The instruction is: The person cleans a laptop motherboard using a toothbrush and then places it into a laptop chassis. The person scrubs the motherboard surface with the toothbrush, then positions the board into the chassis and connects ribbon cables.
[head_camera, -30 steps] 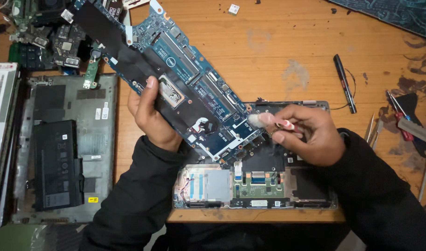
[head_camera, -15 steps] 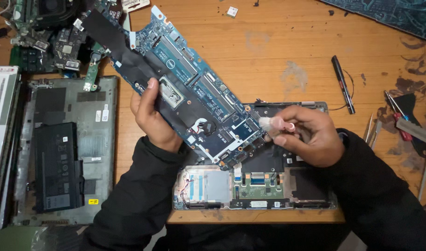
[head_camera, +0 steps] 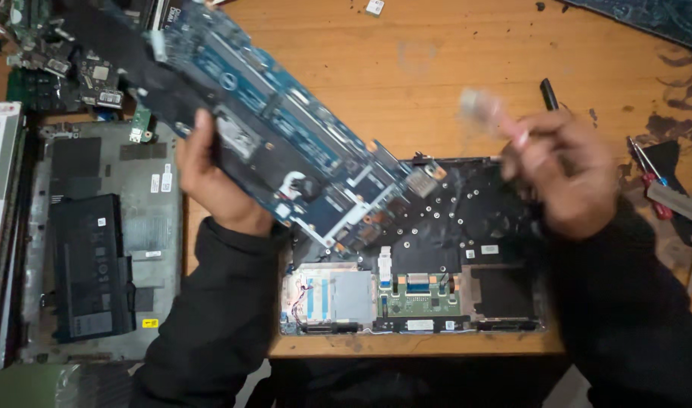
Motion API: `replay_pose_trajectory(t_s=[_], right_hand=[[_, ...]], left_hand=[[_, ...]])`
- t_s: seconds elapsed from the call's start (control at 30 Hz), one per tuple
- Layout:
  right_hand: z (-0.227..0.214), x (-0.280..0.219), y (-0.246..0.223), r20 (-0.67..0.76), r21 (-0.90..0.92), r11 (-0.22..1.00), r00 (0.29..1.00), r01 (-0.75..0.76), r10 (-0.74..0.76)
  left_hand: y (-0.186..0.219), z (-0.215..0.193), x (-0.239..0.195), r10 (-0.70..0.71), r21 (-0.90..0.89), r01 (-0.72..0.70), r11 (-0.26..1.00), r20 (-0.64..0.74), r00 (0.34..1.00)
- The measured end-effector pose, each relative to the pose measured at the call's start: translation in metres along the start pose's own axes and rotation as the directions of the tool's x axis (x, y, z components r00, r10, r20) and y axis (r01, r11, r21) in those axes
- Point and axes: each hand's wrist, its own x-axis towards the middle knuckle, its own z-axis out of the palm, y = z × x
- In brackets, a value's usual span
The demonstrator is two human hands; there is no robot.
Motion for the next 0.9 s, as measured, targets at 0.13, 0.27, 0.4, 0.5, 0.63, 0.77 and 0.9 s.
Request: replay_pose_trajectory(t_s=[0.13, 0.27, 0.4, 0.5, 0.63, 0.77, 0.9], right_hand=[[-0.051, 0.010, 0.012, 0.062, -0.851, 0.468, 0.932, 0.236, -0.358], [-0.097, 0.018, 0.045, -0.090, -0.813, 0.571, 0.944, 0.114, -0.317], [-0.129, 0.022, 0.064, -0.119, -0.928, 0.371, 0.974, -0.039, -0.194], [-0.134, 0.018, 0.067, -0.130, -0.963, 0.252, 0.986, -0.101, -0.103], [-0.129, 0.016, 0.053, -0.266, -0.922, 0.287, 0.964, -0.259, 0.017], [-0.111, 0.019, 0.027, 0.084, -0.995, 0.033, 0.968, 0.094, -0.238], [-0.069, 0.023, 0.003, 0.247, -0.933, 0.151, 0.889, 0.325, -0.386]], left_hand=[[0.006, -0.002, 0.007, -0.057, -0.147, 0.056, 0.988, -0.005, 0.998], [0.009, -0.007, 0.008, -0.077, -0.195, 0.080, 0.977, 0.023, 0.997], [0.013, -0.017, 0.013, -0.110, -0.219, 0.118, 0.968, 0.049, 0.993], [0.010, -0.023, 0.016, -0.128, -0.239, 0.135, 0.962, 0.045, 0.991], [0.007, -0.021, 0.013, -0.226, -0.258, 0.249, 0.933, 0.117, 0.967], [0.013, -0.009, 0.011, -0.195, -0.172, 0.221, 0.960, 0.157, 0.968], [0.028, 0.008, 0.009, -0.370, -0.128, 0.421, 0.898, 0.298, 0.880]])
